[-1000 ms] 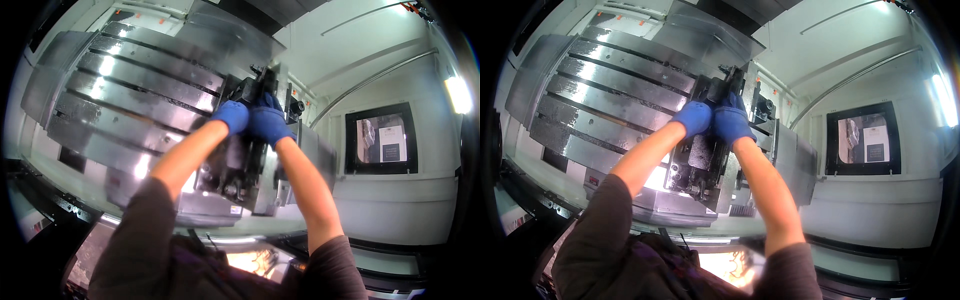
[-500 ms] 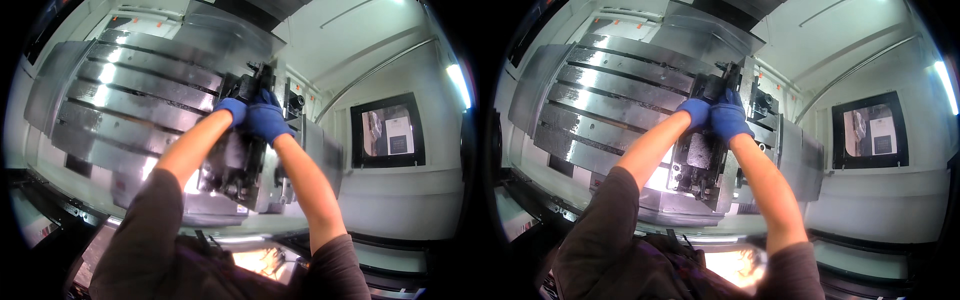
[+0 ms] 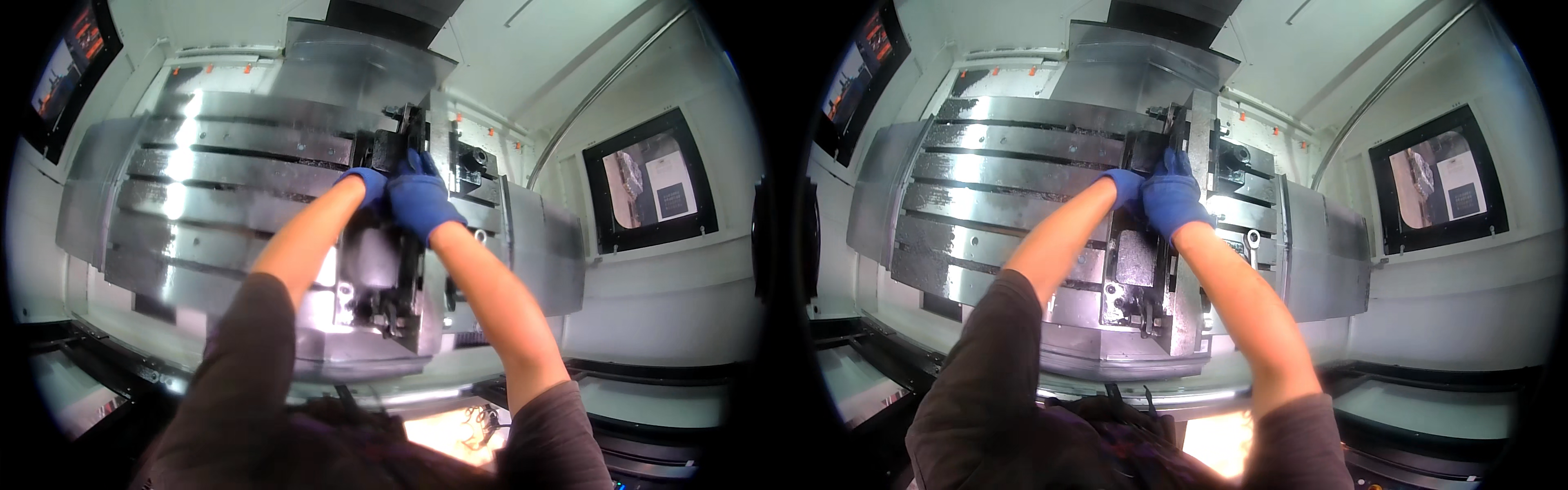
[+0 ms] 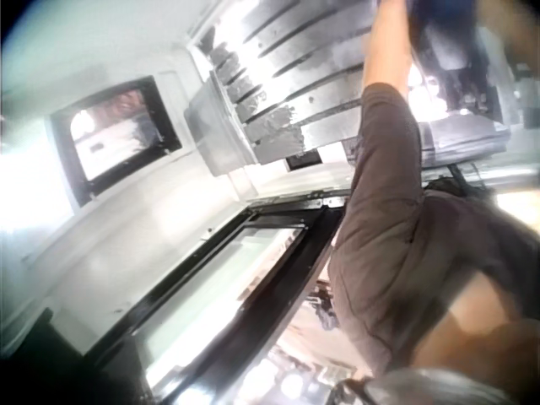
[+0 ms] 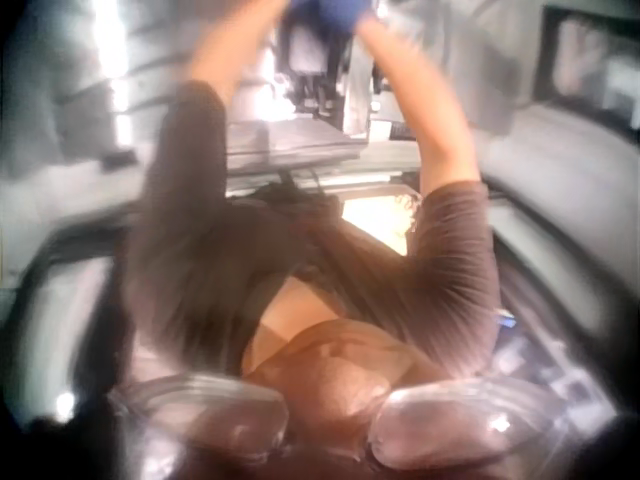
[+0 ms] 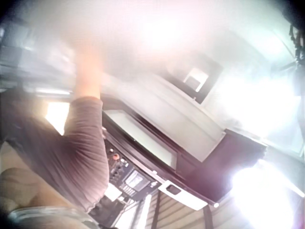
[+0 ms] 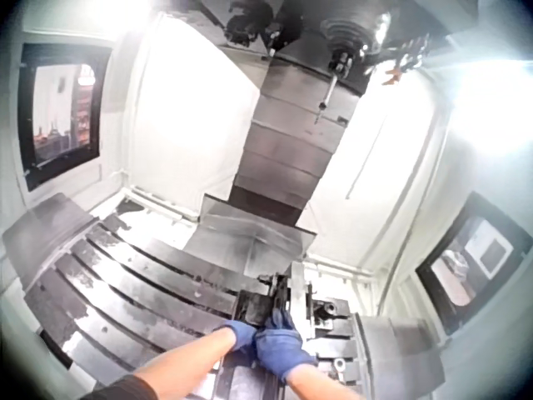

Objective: The person places metal parts into a CNC machine fixture, uses an air hose to spray the parts and fixture, and then tightens the fixture with a wrench.

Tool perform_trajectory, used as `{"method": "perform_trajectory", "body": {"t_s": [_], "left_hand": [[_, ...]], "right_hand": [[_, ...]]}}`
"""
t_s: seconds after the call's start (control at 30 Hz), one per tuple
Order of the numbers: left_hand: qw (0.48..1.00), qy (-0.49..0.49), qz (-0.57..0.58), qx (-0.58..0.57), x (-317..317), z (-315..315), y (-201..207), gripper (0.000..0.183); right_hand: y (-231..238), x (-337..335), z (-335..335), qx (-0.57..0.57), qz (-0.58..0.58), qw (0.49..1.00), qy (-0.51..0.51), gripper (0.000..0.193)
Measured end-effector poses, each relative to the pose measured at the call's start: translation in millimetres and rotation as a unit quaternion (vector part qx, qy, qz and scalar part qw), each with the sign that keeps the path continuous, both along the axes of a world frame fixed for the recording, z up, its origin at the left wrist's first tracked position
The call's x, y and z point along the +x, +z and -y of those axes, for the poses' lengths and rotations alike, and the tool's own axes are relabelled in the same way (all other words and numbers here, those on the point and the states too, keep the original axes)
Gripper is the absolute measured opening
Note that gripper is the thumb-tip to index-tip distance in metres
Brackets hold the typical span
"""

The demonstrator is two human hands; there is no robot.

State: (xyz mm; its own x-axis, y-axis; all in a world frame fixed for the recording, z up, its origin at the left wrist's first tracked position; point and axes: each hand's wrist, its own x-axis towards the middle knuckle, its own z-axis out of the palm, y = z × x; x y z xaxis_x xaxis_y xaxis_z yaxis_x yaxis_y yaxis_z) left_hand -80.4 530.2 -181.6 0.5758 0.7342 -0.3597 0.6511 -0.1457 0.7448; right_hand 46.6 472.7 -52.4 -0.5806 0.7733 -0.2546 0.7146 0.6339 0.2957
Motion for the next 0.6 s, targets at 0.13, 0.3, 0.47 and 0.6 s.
{"method": "perform_trajectory", "body": {"t_s": [0.13,0.3,0.47,0.6], "left_hand": [[0.995,-0.009,-0.097,0.037,3.7,8.6,-8.1,0.033],[0.956,0.136,-0.066,0.250,6.2,41.4,15.1,0.031],[0.933,0.135,0.022,0.333,5.6,56.9,16.9,0.031],[0.936,0.070,-0.133,0.319,19.7,54.5,49.3,0.019]], "right_hand": [[-1.4,1.5,3.4,0.019,-0.014,0.999,0.023,0.037],[-21.0,4.8,-3.7,0.038,-0.020,0.999,0.019,0.039],[-8.4,-1.7,1.7,0.031,0.018,0.999,0.008,0.041],[11.1,31.5,2.2,0.045,-0.263,0.963,0.027,0.039]]}}
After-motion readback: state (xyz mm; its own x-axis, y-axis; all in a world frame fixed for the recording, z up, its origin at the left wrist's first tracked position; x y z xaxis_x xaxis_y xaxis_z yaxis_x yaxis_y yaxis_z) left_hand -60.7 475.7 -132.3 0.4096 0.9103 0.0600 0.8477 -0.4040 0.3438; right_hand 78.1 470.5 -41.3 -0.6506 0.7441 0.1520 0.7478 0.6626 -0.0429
